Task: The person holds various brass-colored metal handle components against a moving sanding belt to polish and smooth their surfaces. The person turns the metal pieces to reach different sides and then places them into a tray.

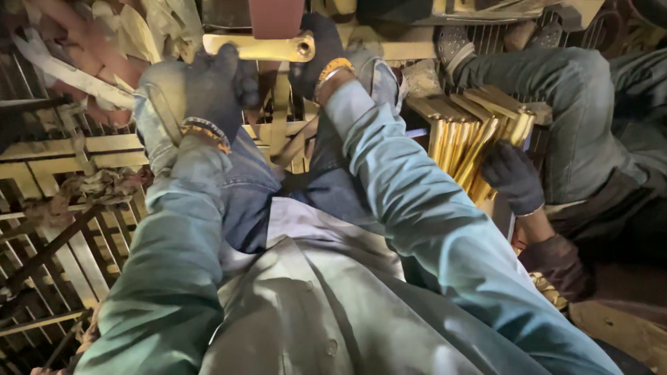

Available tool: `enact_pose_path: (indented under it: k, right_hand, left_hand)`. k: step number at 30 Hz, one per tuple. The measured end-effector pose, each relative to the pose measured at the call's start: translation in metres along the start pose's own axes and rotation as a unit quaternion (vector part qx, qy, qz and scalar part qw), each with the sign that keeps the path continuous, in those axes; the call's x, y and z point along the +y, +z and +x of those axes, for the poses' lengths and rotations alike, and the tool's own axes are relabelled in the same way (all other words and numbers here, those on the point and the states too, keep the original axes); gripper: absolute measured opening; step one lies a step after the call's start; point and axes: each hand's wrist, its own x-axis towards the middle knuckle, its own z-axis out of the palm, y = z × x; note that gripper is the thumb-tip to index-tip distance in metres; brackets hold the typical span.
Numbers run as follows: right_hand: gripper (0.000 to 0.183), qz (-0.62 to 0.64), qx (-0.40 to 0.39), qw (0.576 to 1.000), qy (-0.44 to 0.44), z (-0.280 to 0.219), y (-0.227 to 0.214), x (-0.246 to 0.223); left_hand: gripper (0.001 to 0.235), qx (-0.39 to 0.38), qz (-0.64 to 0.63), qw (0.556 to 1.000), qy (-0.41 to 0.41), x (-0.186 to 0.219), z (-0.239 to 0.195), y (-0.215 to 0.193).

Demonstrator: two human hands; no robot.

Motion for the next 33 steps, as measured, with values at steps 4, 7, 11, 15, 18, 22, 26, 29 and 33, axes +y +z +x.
enact_pose_path:
  k: [4, 7, 11, 15, 18, 22, 26, 29, 33]
  right_hand:
    - [0.063, 0.034, 0.005, 0.999, 0.0, 0.005, 0.009, -0.018]
    - [0.06, 0.057, 0.006, 0.998, 0.003, 0.005, 0.012, -0.02]
    - [0.056, 0.086, 0.005, 0.996, 0.008, 0.004, 0.021, -0.028]
    - [0.053, 0.117, 0.001, 0.993, 0.018, -0.002, 0.019, -0.018]
    - [0.05, 0.154, -0.005, 0.988, 0.027, -0.006, 0.01, -0.007]
    - [0.044, 0.189, -0.049, 0.98, 0.035, -0.01, -0.027, 0.0]
    - [0.055, 0.021, 0.073, 0.978, -0.195, -0.018, -0.079, -0.008]
    - [0.061, 0.071, 0.076, 0.986, -0.13, -0.022, -0.09, -0.013]
    - [0.055, 0.203, -0.003, 0.978, 0.047, -0.033, -0.083, -0.001]
  left_hand:
    - [0.023, -0.046, -0.048, 0.997, 0.025, -0.002, 0.0, -0.016]
    - [0.021, -0.038, -0.051, 0.998, 0.001, 0.002, -0.001, -0.023]
    - [0.022, -0.039, -0.052, 0.998, -0.001, 0.002, -0.001, -0.024]
    - [0.022, -0.063, -0.112, 0.992, -0.004, -0.004, 0.0, -0.015]
    - [0.022, -0.007, -0.054, 0.998, 0.022, -0.01, 0.001, 0.002]
    - [0.023, 0.017, -0.053, 0.998, -0.022, -0.012, -0.002, 0.019]
    - [0.02, -0.033, -0.034, 0.999, 0.027, -0.013, -0.011, 0.032]
    - [0.019, -0.042, -0.024, 0.998, 0.033, -0.013, -0.014, 0.039]
    - [0.021, -0.06, -0.001, 0.996, 0.068, -0.019, -0.013, 0.046]
